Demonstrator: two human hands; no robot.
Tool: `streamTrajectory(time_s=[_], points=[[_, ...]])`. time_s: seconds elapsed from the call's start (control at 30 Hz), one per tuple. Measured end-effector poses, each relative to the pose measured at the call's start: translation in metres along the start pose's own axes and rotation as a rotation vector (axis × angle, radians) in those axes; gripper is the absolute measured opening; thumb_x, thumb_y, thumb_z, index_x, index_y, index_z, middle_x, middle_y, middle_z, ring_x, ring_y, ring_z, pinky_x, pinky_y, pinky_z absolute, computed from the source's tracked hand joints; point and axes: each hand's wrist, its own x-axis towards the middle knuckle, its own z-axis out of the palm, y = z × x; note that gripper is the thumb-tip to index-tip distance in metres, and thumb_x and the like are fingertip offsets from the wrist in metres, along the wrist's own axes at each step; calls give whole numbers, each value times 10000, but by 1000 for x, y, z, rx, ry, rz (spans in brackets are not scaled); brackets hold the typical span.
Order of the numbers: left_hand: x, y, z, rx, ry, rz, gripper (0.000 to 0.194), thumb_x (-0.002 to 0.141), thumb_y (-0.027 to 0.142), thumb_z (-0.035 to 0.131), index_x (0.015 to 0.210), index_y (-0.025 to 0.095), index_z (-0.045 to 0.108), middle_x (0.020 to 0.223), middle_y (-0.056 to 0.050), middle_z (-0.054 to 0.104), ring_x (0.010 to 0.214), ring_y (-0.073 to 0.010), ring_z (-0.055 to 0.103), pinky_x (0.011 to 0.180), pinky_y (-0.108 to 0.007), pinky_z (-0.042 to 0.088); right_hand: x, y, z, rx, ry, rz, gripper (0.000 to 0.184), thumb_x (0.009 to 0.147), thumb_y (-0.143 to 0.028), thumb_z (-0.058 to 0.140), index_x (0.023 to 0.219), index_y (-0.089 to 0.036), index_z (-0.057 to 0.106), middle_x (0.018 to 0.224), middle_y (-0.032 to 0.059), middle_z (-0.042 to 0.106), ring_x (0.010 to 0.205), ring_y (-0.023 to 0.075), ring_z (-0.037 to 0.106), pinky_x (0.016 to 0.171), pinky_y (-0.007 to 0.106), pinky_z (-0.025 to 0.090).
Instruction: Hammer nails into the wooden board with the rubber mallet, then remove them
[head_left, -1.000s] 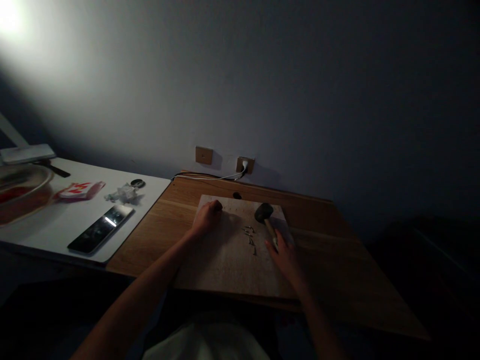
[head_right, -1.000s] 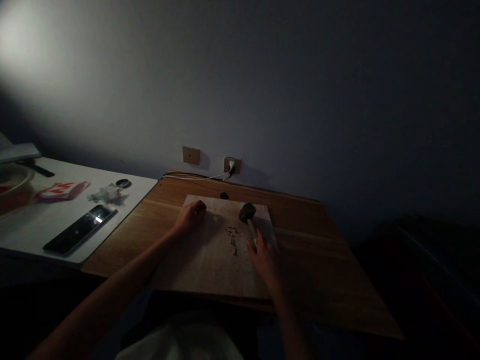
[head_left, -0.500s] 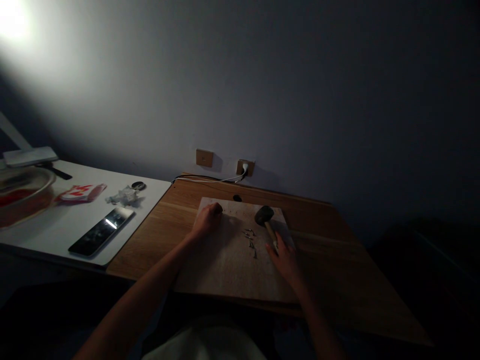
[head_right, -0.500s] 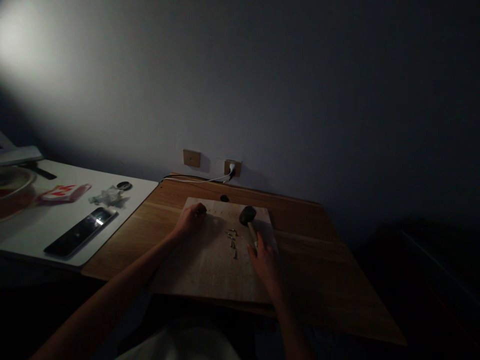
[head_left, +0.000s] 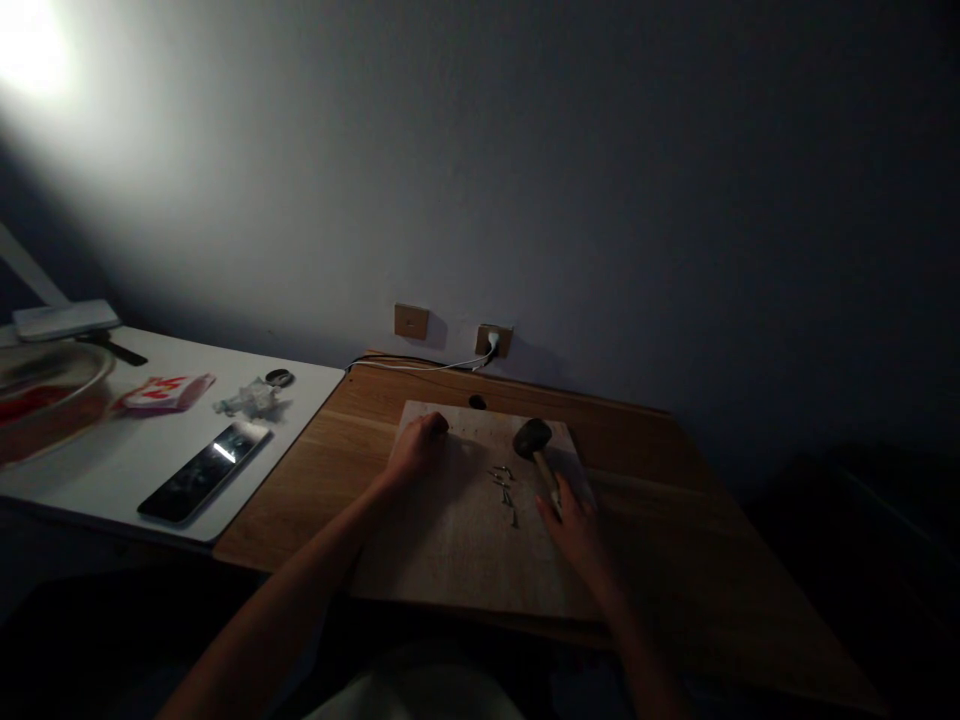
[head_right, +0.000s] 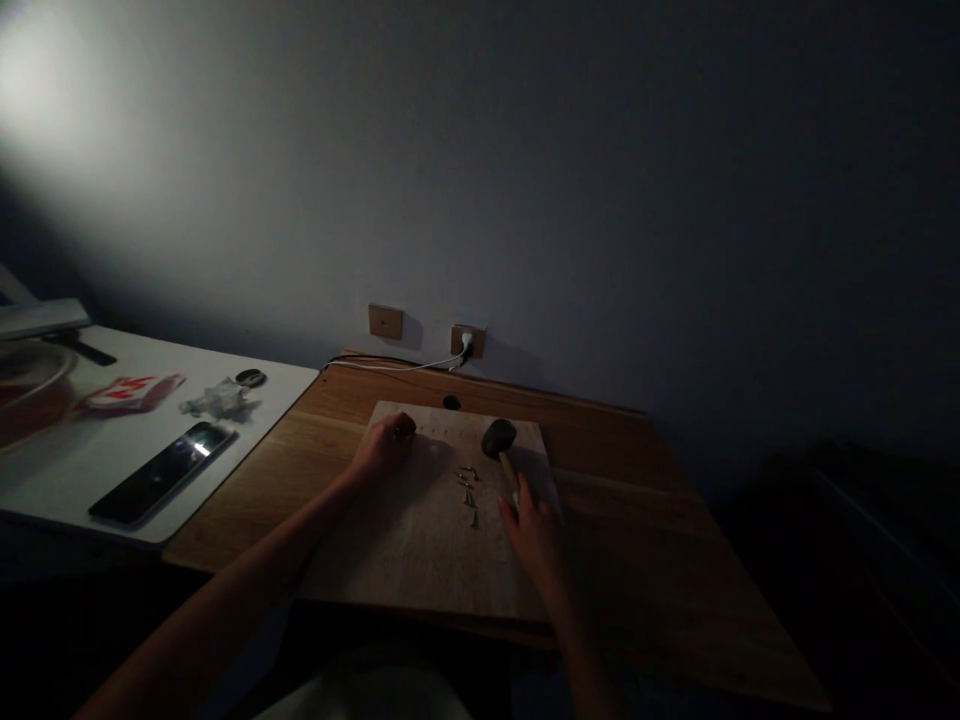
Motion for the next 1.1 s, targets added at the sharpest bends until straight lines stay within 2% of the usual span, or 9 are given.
streamTrajectory(time_s=[0.1,0.23,0.37,0.53,0.63,0.87,1.1], points=[[1,1,0,2,-2,-4,157,788,128,560,891,191,660,836,-38,685,772,-178,620,731,-284,482,1,0,0,16,-14,-13,540,993,-392,417,1440,-104,507,1116,205,724,1068,311,690,900,424,537],[1,3,-2,-2,-18,0,147,797,140,567,900,195,656,864,-40,693,799,-183,629,744,-288,486,0,0,0,33,17,-54,539,997,-403,409,1444,-115,495,1097,189,730,1103,308,677,917,426,530],[-1,5,-4,-6,-28,0,140,806,145,567,908,197,649,886,-40,699,810,-185,638,753,-290,487,-2,1,0,11,15,-26,531,992,-407,426,1444,-138,499,1102,186,732,1080,315,686,906,443,533],[-1,4,-3,-4,-25,-6,143,802,133,564,901,197,644,880,-40,702,811,-185,640,759,-289,488,0,2,2,28,18,-52,515,985,-383,455,1423,-121,518,1186,212,708,1078,317,689,911,429,532],[0,3,-2,-5,-23,-3,141,795,124,563,890,195,639,879,-41,701,812,-183,640,753,-286,488,2,3,3,27,9,-8,506,974,-377,481,1416,-134,528,1172,197,712,1096,307,688,906,407,536],[2,4,-2,-14,-13,-19,111,821,155,565,897,200,632,884,-41,698,807,-182,647,743,-290,492,3,2,3,48,9,-11,539,983,-408,436,1427,-116,522,1272,212,678,1141,315,669,932,421,533],[0,3,-3,9,-22,-18,104,816,150,566,885,201,625,873,-34,691,807,-177,635,751,-288,482,1,3,5,36,13,1,543,985,-422,422,1423,-120,533,1152,213,717,1100,333,681,901,440,541]])
